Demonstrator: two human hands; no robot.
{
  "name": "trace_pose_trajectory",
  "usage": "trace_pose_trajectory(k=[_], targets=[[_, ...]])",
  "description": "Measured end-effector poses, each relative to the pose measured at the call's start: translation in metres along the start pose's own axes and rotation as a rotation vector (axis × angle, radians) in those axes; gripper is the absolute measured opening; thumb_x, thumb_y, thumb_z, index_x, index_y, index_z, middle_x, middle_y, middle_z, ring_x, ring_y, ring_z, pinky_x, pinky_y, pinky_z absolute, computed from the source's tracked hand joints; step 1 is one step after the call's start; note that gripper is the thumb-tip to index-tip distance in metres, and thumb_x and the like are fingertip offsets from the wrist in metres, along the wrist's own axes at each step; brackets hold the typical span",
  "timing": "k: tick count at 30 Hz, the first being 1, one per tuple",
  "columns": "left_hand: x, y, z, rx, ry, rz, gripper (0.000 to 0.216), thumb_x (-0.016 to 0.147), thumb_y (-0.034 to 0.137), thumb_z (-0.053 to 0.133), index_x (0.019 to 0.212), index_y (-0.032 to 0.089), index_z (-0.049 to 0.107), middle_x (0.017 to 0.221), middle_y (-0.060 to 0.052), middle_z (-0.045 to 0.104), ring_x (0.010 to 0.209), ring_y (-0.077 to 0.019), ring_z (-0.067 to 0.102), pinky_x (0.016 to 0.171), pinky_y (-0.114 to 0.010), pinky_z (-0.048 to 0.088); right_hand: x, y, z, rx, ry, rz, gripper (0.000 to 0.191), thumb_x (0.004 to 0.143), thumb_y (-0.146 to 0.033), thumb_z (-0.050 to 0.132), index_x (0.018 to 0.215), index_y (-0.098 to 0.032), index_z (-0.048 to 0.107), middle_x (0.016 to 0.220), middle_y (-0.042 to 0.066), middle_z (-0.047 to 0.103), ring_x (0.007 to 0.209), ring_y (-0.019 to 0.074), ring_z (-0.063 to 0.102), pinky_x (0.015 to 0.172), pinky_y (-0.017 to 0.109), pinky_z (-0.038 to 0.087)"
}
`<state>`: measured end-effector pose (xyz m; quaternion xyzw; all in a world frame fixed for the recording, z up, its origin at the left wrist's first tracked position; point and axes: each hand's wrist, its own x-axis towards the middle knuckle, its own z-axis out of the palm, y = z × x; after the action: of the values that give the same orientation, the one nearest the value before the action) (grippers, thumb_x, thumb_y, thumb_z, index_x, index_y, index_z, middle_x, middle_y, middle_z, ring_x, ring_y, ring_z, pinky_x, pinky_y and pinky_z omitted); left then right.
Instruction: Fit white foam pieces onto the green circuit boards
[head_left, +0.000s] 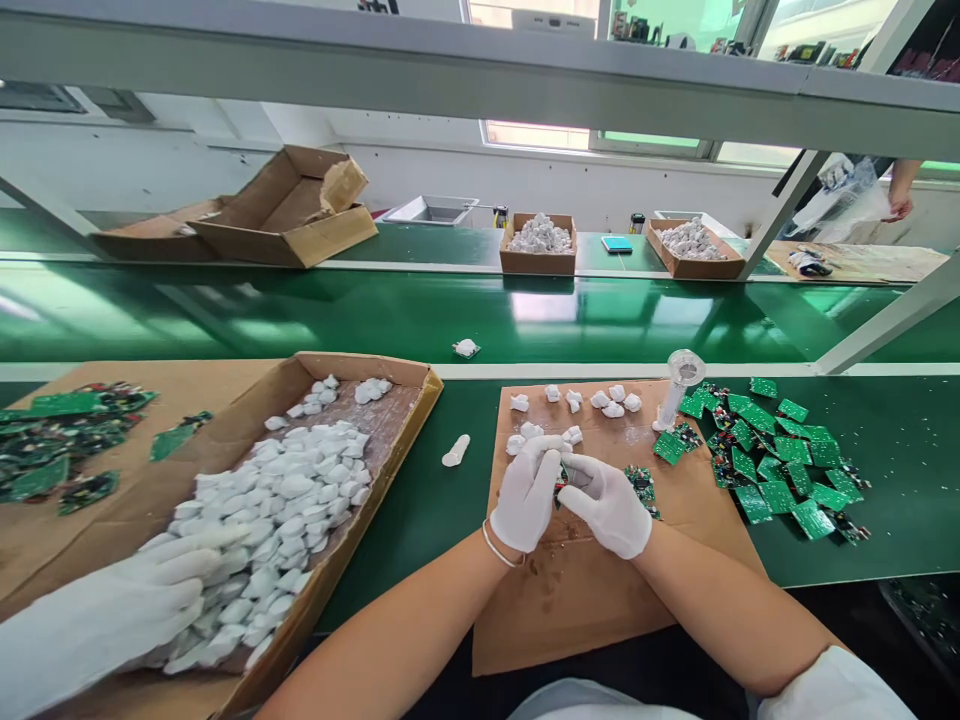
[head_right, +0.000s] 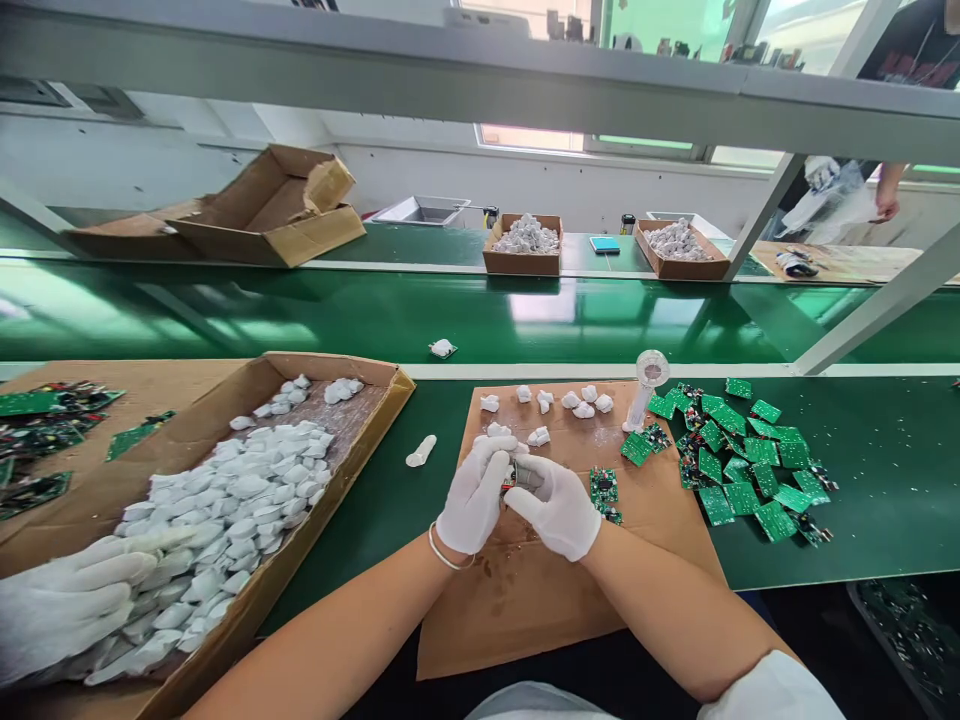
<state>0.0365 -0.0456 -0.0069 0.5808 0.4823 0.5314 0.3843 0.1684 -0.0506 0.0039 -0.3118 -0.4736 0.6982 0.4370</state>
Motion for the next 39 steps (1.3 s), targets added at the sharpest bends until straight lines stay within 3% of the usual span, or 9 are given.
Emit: trace_pose_trajectory(k=[10,15,19,21,23,25,31,36,39], targets=[[-0.01,-0.011,0.002,-0.071,-0.032,0.081,0.035,0.099,0.04,0.033,0.108,0.019,0.06,0.107,-0.01,0.064,0.103,-0.0223,0.06,0.093,-0.04,0.05,-0.005,-0.004,0.001,-0.165,-0.023,-0.077,0.041,0.075,-0.018,0.067,0.117,-0.02,0.065,0.12,0.007,0.067,0.112,0.0253,0.062,0.101,0.043,0.048],[-0.009,-0.004,-0.001,-0.147,-0.164,0.045,0.037,0.098,0.04,0.034,0.117,0.019,0.058,0.119,-0.01,0.061,0.115,-0.0243,0.056,0.098,-0.04,0.048,-0.006,0.002,-0.002,-0.165,-0.039,-0.036,0.049,0.07,-0.016,0.072,0.118,-0.022,0.065,0.118,0.005,0.068,0.108,0.0253,0.065,0.098,0.044,0.05],[-0.003,-0.002,-0.009,-0.219,-0.271,-0.016,0.036,0.096,0.043,0.041,0.117,0.02,0.059,0.127,-0.009,0.059,0.125,-0.0264,0.051,0.101,-0.04,0.047,-0.005,0.002,-0.007,-0.245,-0.035,-0.019,0.043,0.069,-0.021,0.076,0.111,-0.024,0.068,0.106,0.005,0.071,0.099,0.0252,0.067,0.092,0.043,0.052],[-0.001,-0.003,-0.012,-0.275,-0.308,-0.058,0.037,0.094,0.044,0.043,0.114,0.019,0.062,0.12,-0.01,0.063,0.114,-0.0268,0.058,0.096,-0.041,0.051,-0.005,-0.003,-0.008,-0.317,-0.033,-0.035,0.038,0.07,-0.02,0.075,0.107,-0.024,0.07,0.1,0.004,0.071,0.094,0.0246,0.067,0.089,0.042,0.053],[0.0,-0.004,-0.013,-0.356,-0.329,-0.128,0.039,0.095,0.045,0.04,0.111,0.018,0.063,0.104,-0.01,0.069,0.09,-0.0236,0.066,0.085,-0.041,0.056,-0.006,-0.011,-0.006,-0.397,-0.048,-0.063,0.033,0.071,-0.019,0.073,0.103,-0.025,0.07,0.096,0.002,0.071,0.092,0.0243,0.066,0.087,0.041,0.052],[0.0,-0.004,-0.012,-0.415,-0.328,-0.177,0.037,0.094,0.044,0.042,0.108,0.017,0.064,0.095,-0.009,0.07,0.079,-0.021,0.066,0.08,-0.04,0.057,-0.008,-0.017,-0.004,-0.493,-0.065,-0.084,0.03,0.072,-0.017,0.072,0.1,-0.026,0.071,0.095,0.002,0.071,0.09,0.0238,0.066,0.085,0.04,0.052],[0.001,0.007,-0.007,-0.321,-0.348,-0.137,0.023,0.092,0.035,0.049,0.101,0.019,0.062,0.102,-0.008,0.065,0.098,-0.0226,0.062,0.087,-0.037,0.055,-0.01,-0.017,0.0,-0.804,0.01,-0.145,0.028,0.068,-0.02,0.077,0.095,-0.027,0.071,0.091,0.001,0.071,0.082,0.024,0.065,0.077,0.037,0.049],[0.002,0.008,-0.01,-0.331,-0.312,-0.15,0.022,0.09,0.031,0.048,0.102,0.018,0.062,0.105,-0.009,0.065,0.097,-0.0243,0.063,0.086,-0.039,0.056,-0.009,-0.015,0.0,-0.813,0.029,-0.134,0.038,0.069,-0.02,0.077,0.106,-0.026,0.069,0.103,0.004,0.072,0.093,0.0268,0.067,0.084,0.041,0.051],[0.0,0.007,-0.01,-0.34,-0.261,-0.13,0.023,0.088,0.029,0.049,0.105,0.019,0.062,0.109,-0.009,0.065,0.097,-0.0251,0.063,0.086,-0.041,0.057,-0.01,-0.01,-0.003,-0.796,0.146,-0.196,0.051,0.066,-0.02,0.079,0.115,-0.025,0.067,0.114,0.007,0.07,0.104,0.0305,0.065,0.094,0.045,0.049]])
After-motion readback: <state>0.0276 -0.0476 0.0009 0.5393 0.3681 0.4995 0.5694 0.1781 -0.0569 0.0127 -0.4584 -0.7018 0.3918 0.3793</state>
